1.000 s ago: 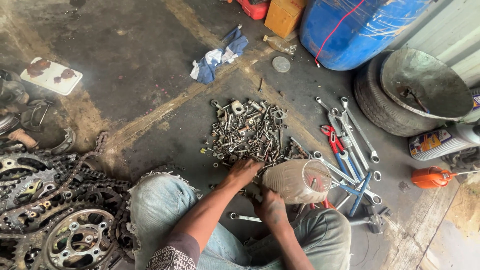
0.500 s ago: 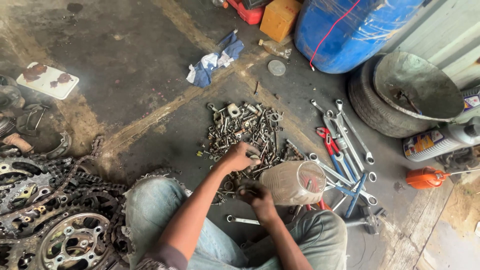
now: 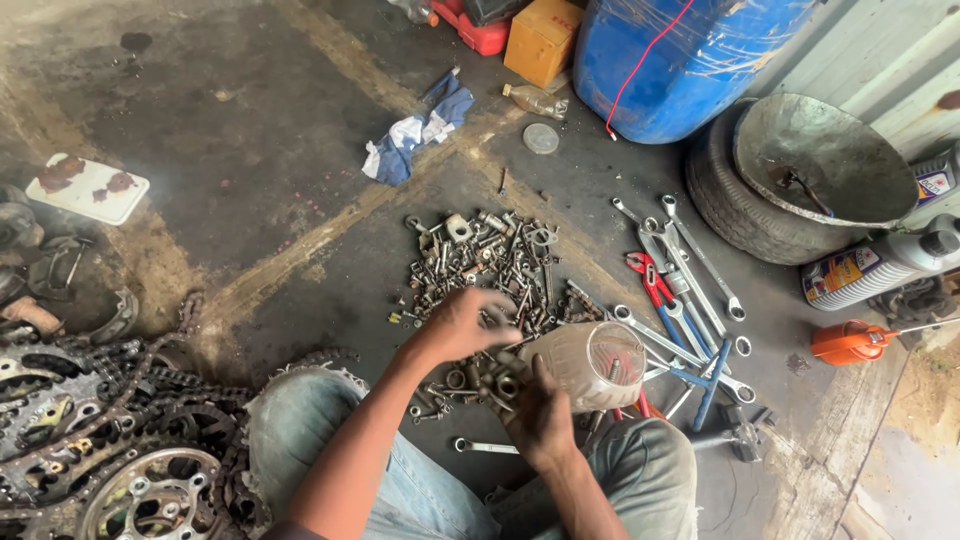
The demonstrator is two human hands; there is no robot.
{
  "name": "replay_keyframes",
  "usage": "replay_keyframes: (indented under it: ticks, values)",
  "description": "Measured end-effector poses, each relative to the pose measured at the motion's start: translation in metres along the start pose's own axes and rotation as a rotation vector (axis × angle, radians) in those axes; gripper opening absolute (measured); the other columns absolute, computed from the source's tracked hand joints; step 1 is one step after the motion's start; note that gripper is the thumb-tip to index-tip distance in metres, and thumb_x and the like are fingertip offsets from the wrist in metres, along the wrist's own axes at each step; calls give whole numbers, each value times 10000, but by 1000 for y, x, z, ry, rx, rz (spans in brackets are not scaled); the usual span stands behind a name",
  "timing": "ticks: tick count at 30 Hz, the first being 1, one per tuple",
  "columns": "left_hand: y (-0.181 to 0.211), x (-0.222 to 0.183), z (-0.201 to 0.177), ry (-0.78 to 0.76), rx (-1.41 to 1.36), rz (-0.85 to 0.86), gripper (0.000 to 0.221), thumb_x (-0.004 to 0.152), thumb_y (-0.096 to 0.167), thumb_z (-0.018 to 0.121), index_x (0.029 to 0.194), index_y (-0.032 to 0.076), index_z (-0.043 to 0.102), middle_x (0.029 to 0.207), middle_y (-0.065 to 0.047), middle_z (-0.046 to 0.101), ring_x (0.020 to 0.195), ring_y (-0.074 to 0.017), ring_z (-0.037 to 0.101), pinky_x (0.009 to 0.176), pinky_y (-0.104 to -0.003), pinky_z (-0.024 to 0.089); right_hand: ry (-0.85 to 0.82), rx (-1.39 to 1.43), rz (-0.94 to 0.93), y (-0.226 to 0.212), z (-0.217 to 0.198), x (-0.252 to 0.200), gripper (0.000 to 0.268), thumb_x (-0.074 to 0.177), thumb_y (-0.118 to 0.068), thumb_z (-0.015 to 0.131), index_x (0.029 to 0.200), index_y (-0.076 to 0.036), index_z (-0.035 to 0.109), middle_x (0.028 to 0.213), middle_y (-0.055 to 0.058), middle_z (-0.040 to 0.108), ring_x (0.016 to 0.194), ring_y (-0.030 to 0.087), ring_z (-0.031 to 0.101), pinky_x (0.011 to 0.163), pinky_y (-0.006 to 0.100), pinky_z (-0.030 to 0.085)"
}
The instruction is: Sorting through bolts, chain links, and metal components on the workshop floor and organizing elements into a plastic container.
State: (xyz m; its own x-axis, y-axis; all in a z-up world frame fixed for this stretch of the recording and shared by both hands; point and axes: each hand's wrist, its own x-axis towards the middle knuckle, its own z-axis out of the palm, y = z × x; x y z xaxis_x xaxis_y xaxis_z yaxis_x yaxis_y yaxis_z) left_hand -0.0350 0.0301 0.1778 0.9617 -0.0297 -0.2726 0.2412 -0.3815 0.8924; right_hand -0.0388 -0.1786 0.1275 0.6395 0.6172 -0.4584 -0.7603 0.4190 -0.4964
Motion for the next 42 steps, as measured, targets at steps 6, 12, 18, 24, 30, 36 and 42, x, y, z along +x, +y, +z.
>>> replay_keyframes:
  ticks: [6, 12, 18, 24, 30, 36, 42]
  values:
    - [-46, 10, -4, 443, 283, 69, 459, 759, 310, 887, 1129, 85, 734, 1016, -119, 783, 934, -293, 747, 879, -434, 584, 99, -366, -515, -40, 16, -50, 284, 965, -122, 628, 1232, -25, 633, 1136, 131, 663, 870, 228, 644, 732, 351, 528]
    - [-46, 13, 25, 185, 387, -184, 381, 868, 161, 665, 1249, 159, 667, 1238, -119, 651, 1011, -303, 717, 933, -445, 540, 367, -1500, -1388, -81, 16, -41, 173, 1003, -36, 684, 1171, -1, 665, 1226, 149, 606, 1074, 261, 648, 856, 363, 598]
    - [-134, 63, 98, 108, 640, -47, 283, 993, 38, 481, 1105, 117, 728, 1190, -130, 684, 1131, -285, 653, 998, -480, 496, 301, -1705, -1474, -63, 26, -32, 151, 886, 14, 774, 1030, 1, 731, 1086, 146, 705, 978, 318, 691, 852, 404, 548]
    - [-232, 118, 155, 96, 855, 46, 254, 981, 104, 525, 1140, 133, 720, 1296, -130, 640, 1238, -328, 602, 1070, -526, 413, 56, -1676, -1583, -23, 33, -29, 207, 799, -15, 804, 981, -34, 707, 996, 117, 702, 953, 299, 667, 856, 401, 524]
    - [-248, 126, 154, 159, 869, 143, 263, 882, 157, 559, 1100, 158, 707, 1424, -112, 520, 1331, -348, 499, 1097, -522, 332, -66, -1729, -1096, 6, 3, -3, 186, 826, -53, 791, 1008, -63, 755, 893, 114, 728, 796, 311, 704, 708, 413, 554]
    - [-239, 115, 147, 121, 896, 112, 209, 964, 150, 535, 1083, 160, 707, 1278, -61, 609, 1272, -288, 558, 1083, -476, 416, -48, -1762, -675, 10, -13, 7, 224, 826, -77, 754, 1048, -52, 730, 961, 197, 733, 836, 421, 707, 703, 481, 573]
    - [-240, 118, 153, 91, 972, 105, 219, 975, 166, 539, 1115, 172, 708, 1368, -144, 535, 1167, -319, 593, 992, -448, 461, -133, -1780, -549, 11, -17, 6, 333, 816, -111, 763, 1138, -48, 709, 1029, 196, 736, 863, 400, 726, 751, 463, 579]
